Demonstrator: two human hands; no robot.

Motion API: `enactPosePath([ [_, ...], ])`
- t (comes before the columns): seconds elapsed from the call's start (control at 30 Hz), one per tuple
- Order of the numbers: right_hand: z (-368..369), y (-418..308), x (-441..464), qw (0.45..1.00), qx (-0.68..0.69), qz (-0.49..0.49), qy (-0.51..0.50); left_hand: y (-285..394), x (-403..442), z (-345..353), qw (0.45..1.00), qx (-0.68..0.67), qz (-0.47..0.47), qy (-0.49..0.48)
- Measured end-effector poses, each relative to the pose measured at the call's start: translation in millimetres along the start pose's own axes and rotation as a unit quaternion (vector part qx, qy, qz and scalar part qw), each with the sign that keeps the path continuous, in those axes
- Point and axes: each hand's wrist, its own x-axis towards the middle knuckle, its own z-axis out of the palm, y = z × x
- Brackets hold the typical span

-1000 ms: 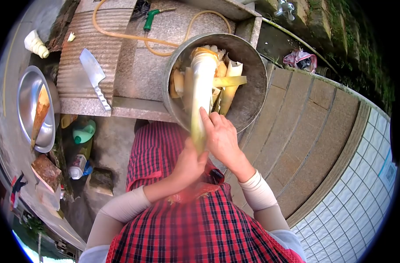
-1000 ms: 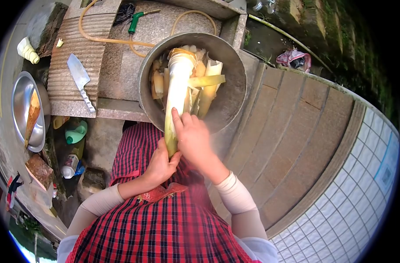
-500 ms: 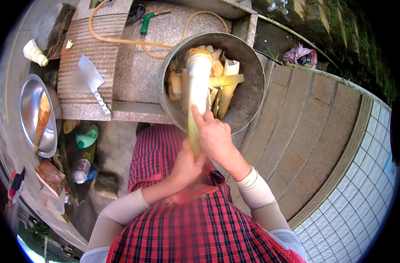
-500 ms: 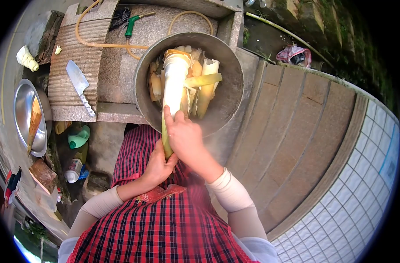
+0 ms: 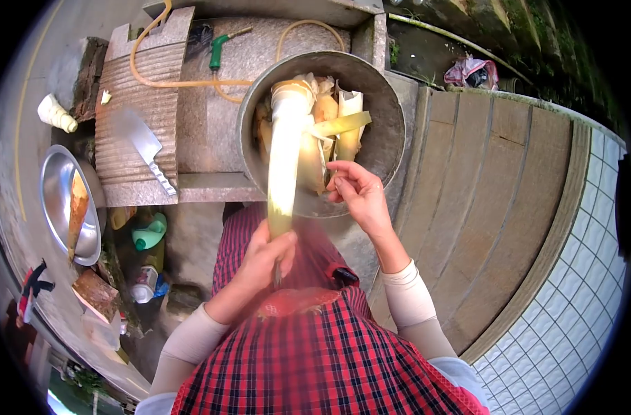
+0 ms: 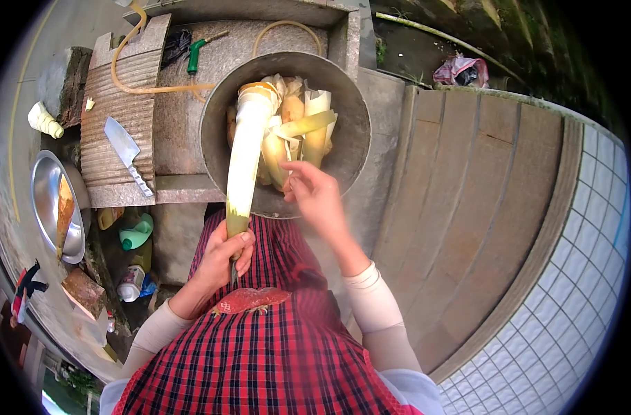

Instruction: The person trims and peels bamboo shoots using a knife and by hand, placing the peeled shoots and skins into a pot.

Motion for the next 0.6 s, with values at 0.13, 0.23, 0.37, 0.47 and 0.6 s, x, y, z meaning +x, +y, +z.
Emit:
enactPosePath([
  [0.13,-3,19,0,0.985,0.152,0.039,-0.071,17,-8,-3,0.996,-0.087,-0.011,-0.008],
  [0.23,6,30,0,0.975,0.203,0.047,-0.077,24,-11,-5,0.989,-0.145,-0.012,-0.018],
  [0.37,19,41,11,0.956,0.238,0.151,-0.076,27,-13,1,0.984,-0.177,-0.006,-0.034],
  [0.47,38,28,19,0.923,0.323,0.198,-0.074,25,-12,5,0.984,-0.175,-0.007,-0.029],
  [0.6,52,38,35,0.899,0.363,0.199,-0.144,22,-10,6,0.986,-0.162,-0.003,-0.030],
])
